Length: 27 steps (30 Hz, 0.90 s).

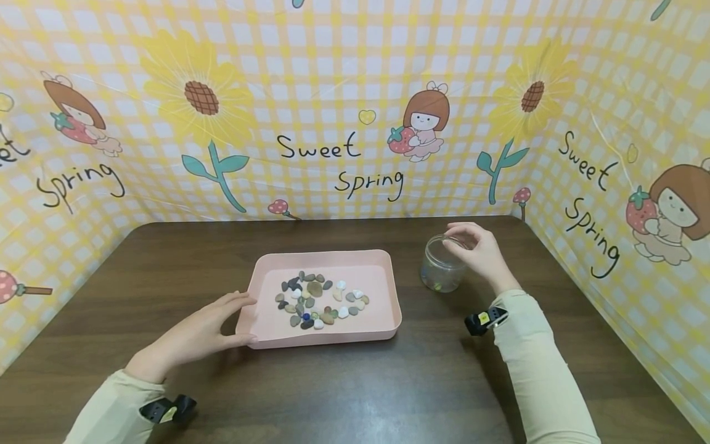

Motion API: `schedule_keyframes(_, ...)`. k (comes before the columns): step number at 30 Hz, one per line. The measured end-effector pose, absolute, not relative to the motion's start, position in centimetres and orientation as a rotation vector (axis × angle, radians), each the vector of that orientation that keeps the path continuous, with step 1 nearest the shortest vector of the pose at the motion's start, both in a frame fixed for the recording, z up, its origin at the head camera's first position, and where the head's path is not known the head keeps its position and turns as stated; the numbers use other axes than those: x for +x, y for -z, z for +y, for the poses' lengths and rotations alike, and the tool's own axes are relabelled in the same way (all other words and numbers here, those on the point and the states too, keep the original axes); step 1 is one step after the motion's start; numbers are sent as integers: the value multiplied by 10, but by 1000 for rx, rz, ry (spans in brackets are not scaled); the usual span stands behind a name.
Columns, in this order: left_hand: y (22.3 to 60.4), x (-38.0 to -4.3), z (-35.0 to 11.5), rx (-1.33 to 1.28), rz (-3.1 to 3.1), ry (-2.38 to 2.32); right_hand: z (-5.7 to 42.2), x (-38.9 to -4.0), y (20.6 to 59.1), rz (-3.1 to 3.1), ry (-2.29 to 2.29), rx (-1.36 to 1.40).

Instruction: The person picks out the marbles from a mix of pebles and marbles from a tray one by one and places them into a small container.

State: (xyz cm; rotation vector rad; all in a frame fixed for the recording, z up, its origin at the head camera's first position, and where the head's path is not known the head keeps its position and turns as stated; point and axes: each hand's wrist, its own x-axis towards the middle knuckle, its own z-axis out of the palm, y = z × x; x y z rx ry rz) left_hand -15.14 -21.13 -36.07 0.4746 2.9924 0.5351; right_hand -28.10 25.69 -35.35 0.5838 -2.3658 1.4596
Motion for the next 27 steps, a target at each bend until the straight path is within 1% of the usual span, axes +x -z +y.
schedule_keyframes(6, 360, -151, -210, 483, 2996, -533, 261, -282, 358, -2343, -1416, 500)
schedule_keyframes(14, 361, -151, -210, 478, 2990, -546, 267, -283, 367, -2379, -1443, 314)
schedule_keyframes(27, 364, -151, -211, 489, 2995, -557, 271, -287, 375, -2387, -1432, 234)
